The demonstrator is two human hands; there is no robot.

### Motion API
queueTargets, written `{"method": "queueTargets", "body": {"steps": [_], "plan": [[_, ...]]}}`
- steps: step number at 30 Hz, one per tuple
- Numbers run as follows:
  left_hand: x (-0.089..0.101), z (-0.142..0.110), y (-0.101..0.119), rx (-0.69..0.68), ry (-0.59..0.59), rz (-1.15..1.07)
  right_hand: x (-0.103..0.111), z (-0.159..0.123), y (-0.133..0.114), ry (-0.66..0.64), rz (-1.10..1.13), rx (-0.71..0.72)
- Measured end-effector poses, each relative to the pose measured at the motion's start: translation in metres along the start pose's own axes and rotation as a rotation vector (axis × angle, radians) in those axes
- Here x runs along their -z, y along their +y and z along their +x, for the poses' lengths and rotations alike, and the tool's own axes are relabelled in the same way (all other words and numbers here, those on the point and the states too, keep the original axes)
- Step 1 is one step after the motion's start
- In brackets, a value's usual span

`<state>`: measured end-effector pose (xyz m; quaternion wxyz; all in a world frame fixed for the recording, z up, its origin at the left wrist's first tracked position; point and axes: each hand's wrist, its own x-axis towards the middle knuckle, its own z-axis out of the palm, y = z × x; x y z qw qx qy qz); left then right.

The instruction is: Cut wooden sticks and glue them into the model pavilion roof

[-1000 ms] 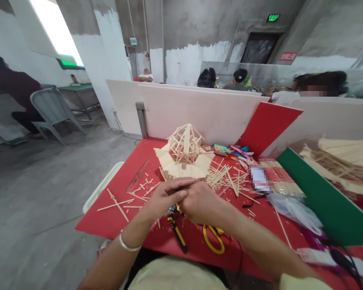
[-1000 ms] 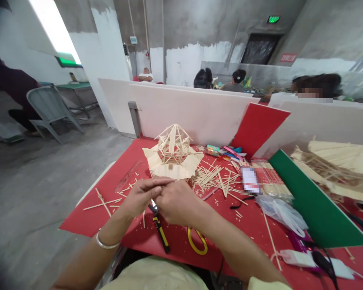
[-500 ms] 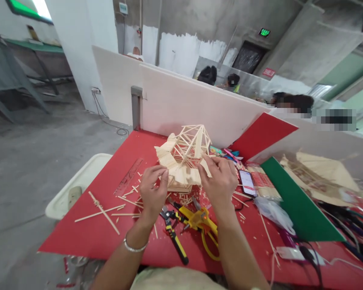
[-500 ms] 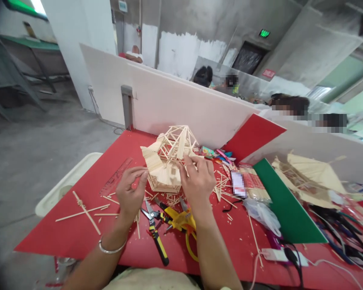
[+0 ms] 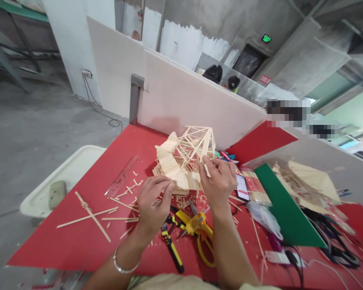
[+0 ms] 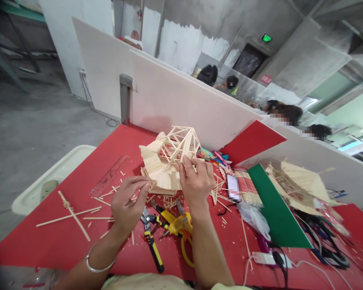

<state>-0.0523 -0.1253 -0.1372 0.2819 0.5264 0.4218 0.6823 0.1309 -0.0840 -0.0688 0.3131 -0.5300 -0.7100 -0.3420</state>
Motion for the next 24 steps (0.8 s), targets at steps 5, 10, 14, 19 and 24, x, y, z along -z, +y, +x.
{"method": "queueTargets", "body": {"steps": [5, 10, 14, 19, 24], "plan": [[-0.0013, -0.0007, -0.0001, -0.057, 0.011, 0.019, 0.0005, 0.0011, 0.0002, -0.01, -0.038, 0.024], [-0.0034, 0.0003, -0.0022, -0.155, 0.001, 0.061, -0.0029, 0.0011, 0.0023, 0.036, -0.02, 0.043], [-0.0041, 0.0005, -0.0066, -0.229, -0.008, 0.088, -0.0055, 0.0012, 0.004, 0.098, 0.009, 0.056], [-0.0039, -0.0004, -0.0073, -0.231, -0.019, 0.097, -0.0049, 0.0015, 0.0033, 0.06, 0.033, 0.059], [-0.0037, -0.0007, -0.0062, -0.222, -0.02, 0.094, -0.0046, 0.0017, 0.002, 0.056, 0.042, 0.046]]}}
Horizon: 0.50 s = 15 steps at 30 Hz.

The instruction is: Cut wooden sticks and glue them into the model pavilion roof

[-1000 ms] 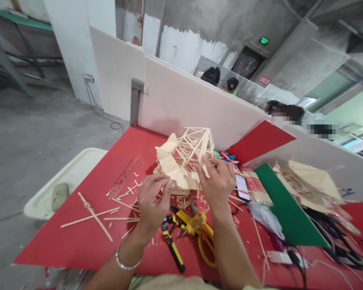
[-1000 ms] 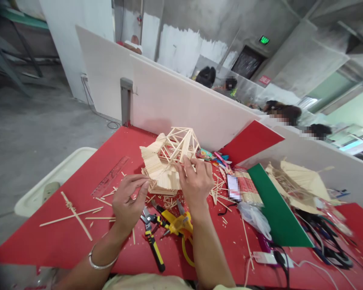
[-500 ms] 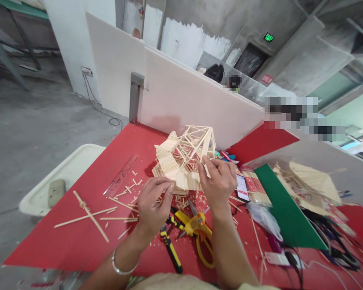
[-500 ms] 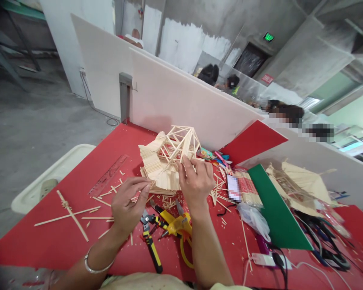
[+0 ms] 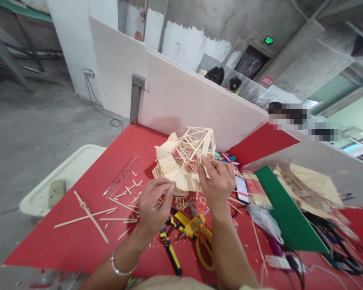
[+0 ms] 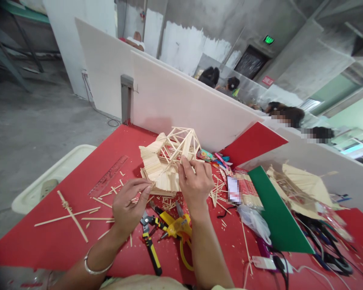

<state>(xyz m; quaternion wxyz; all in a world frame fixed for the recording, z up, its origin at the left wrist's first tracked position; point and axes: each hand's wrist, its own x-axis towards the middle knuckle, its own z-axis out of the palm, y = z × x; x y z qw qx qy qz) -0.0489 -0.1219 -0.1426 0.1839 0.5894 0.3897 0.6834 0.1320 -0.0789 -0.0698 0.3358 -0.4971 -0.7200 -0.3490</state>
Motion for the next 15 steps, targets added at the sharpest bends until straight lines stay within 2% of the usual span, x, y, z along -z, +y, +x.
{"method": "queueTargets", "body": {"steps": [15], "plan": [[-0.0001, -0.0007, 0.0004, 0.024, 0.005, -0.035, 0.0002, -0.0001, 0.0001, -0.007, 0.032, -0.014]]}}
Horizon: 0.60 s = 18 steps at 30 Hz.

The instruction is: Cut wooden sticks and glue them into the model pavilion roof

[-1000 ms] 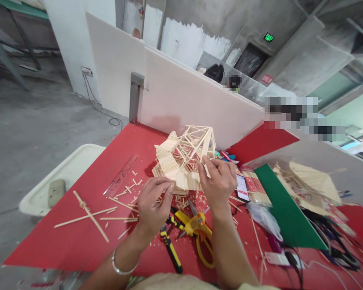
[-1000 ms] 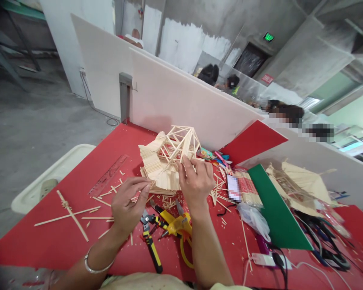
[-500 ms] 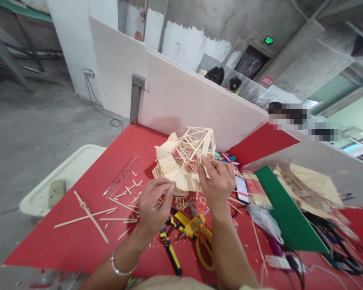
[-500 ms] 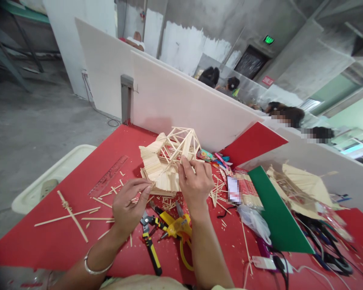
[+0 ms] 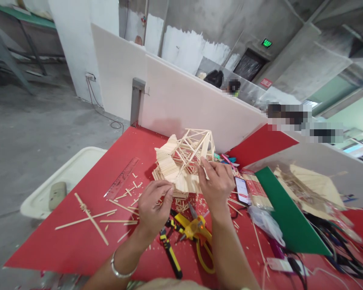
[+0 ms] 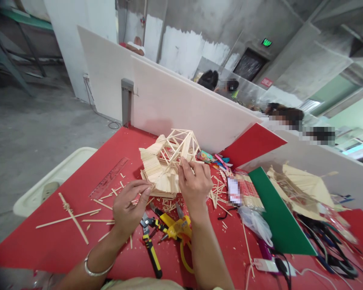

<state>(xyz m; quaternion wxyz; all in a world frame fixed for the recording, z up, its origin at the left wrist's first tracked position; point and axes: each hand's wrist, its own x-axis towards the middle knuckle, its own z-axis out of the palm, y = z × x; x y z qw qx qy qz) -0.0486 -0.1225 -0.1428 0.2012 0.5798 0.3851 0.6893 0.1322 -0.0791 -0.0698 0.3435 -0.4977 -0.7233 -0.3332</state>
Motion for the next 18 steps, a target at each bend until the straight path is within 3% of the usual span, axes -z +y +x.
{"method": "queueTargets", "body": {"steps": [4, 8, 10, 18], "plan": [[0.0, 0.002, 0.006, 0.187, -0.045, -0.147, 0.002, 0.0, 0.0, -0.013, 0.03, -0.007], [-0.009, 0.013, 0.019, 0.556, -0.251, -0.528, 0.011, 0.001, 0.001, -0.022, 0.124, -0.055], [-0.019, 0.019, 0.027, 0.651, -0.312, -0.671, 0.017, 0.001, 0.001, -0.009, 0.181, -0.062], [-0.051, 0.032, 0.05, 0.656, -0.255, -0.851, 0.023, -0.009, 0.003, -0.106, 0.419, -0.103]]}}
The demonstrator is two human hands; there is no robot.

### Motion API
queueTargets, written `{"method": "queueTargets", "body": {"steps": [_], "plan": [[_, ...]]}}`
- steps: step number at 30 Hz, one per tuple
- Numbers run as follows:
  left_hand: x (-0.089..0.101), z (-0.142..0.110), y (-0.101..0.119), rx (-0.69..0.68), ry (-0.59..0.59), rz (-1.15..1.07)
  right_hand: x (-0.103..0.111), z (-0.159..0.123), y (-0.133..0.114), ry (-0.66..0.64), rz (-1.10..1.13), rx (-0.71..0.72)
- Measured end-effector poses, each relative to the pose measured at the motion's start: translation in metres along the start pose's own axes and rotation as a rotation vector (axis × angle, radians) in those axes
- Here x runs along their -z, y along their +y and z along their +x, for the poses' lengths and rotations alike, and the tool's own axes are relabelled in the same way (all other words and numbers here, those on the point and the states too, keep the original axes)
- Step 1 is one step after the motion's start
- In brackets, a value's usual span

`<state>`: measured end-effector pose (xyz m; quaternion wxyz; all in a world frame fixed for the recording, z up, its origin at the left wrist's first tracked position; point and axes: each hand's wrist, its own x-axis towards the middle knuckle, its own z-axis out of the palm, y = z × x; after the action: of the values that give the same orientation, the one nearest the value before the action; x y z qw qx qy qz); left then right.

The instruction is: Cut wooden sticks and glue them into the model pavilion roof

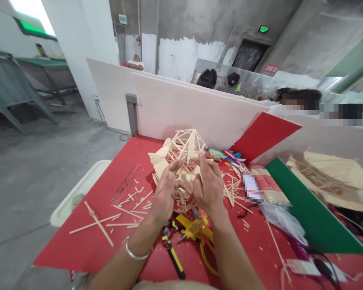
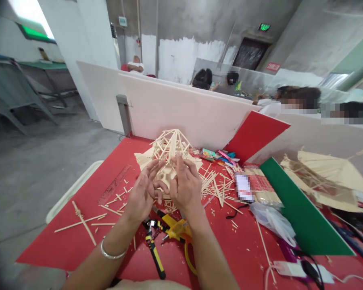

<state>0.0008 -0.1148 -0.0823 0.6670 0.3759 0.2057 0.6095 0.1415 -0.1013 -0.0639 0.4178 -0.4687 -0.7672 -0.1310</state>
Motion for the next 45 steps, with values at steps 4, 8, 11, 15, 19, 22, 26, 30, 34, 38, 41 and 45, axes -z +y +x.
{"method": "queueTargets", "body": {"steps": [4, 8, 11, 15, 19, 22, 26, 30, 34, 38, 41, 45], "plan": [[-0.004, 0.0, 0.004, -0.003, -0.013, -0.024, 0.003, -0.002, 0.004, -0.049, 0.04, 0.016], [-0.009, 0.003, 0.008, 0.012, -0.028, -0.015, 0.004, -0.003, 0.007, -0.08, 0.039, 0.063], [-0.012, 0.007, 0.009, 0.035, -0.039, -0.019, 0.004, -0.005, 0.01, -0.12, 0.009, 0.065], [-0.014, 0.009, 0.009, 0.049, -0.054, -0.026, 0.001, -0.009, 0.012, -0.14, -0.002, 0.061], [-0.014, 0.01, 0.01, 0.048, -0.058, -0.036, -0.001, -0.012, 0.014, -0.142, -0.004, 0.073], [-0.013, 0.01, 0.01, 0.055, -0.046, -0.042, -0.002, -0.013, 0.014, -0.155, -0.007, 0.069], [-0.012, 0.011, 0.009, 0.057, -0.038, -0.04, -0.002, -0.013, 0.014, -0.164, -0.018, 0.064], [-0.012, 0.012, 0.009, 0.055, -0.03, -0.028, -0.001, -0.012, 0.013, -0.177, -0.028, 0.058], [-0.012, 0.013, 0.009, 0.055, -0.02, -0.019, -0.002, -0.013, 0.013, -0.176, -0.022, 0.056], [-0.011, 0.013, 0.009, 0.052, -0.028, -0.022, -0.003, -0.014, 0.013, -0.16, -0.018, 0.065], [-0.011, 0.013, 0.008, 0.049, -0.031, -0.021, -0.003, -0.013, 0.013, -0.152, -0.018, 0.077], [-0.011, 0.013, 0.009, 0.054, -0.025, -0.006, -0.002, -0.012, 0.012, -0.157, -0.02, 0.075]]}}
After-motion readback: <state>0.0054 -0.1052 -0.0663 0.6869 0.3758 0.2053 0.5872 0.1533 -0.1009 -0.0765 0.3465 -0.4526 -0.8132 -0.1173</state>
